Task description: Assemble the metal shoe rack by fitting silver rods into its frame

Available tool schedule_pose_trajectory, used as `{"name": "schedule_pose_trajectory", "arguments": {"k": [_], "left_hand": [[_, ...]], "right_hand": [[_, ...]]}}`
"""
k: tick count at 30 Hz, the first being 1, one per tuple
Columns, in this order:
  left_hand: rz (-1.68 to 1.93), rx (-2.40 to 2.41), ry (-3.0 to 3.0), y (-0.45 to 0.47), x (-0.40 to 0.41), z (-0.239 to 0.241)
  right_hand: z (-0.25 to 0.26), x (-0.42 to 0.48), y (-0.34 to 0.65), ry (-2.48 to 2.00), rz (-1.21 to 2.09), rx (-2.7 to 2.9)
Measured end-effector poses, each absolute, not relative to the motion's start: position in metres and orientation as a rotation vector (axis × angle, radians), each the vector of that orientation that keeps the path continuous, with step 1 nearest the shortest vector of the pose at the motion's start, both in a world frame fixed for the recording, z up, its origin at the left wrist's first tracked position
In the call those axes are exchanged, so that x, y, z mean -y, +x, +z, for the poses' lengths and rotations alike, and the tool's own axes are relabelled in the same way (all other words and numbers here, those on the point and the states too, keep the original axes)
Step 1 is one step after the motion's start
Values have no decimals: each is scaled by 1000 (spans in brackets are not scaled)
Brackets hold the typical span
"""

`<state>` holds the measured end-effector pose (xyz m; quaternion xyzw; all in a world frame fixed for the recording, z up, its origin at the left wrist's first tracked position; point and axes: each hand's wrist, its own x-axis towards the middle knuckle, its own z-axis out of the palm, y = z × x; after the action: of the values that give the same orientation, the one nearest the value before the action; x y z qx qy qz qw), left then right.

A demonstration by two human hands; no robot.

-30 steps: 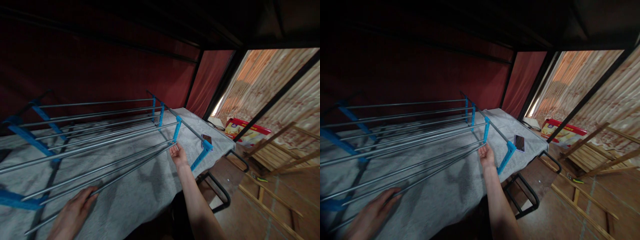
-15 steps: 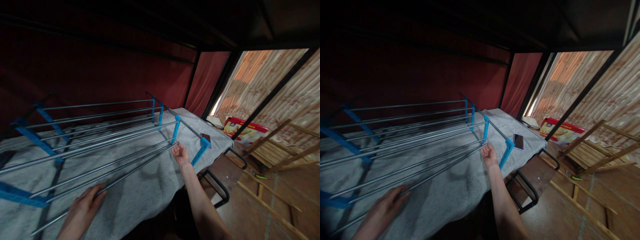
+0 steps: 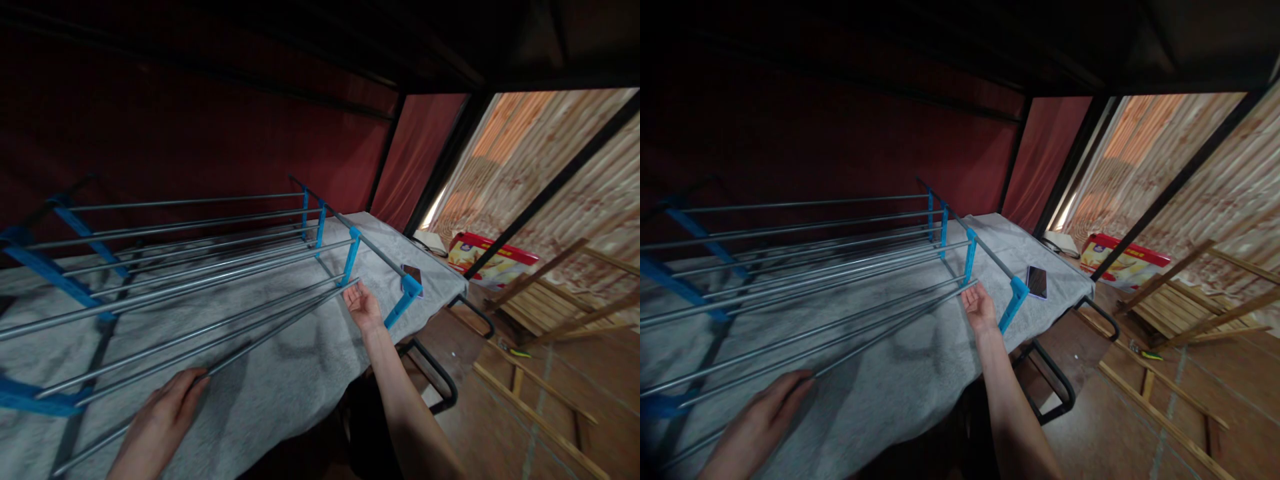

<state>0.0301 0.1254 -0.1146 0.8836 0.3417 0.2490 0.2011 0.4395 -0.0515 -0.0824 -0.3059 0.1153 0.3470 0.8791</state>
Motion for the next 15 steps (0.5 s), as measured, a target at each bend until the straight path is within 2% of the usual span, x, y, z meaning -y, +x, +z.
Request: {"name": "schedule_pose_trajectory", "arguments": {"k": [9, 15], "left_hand": [[496, -1143, 2383, 32, -116, -102], [568, -1066, 2497, 34, -114, -91]], "right_hand": [[-77, 42, 437, -617, 720, -241], [-81, 39, 437, -626, 720, -229]]}}
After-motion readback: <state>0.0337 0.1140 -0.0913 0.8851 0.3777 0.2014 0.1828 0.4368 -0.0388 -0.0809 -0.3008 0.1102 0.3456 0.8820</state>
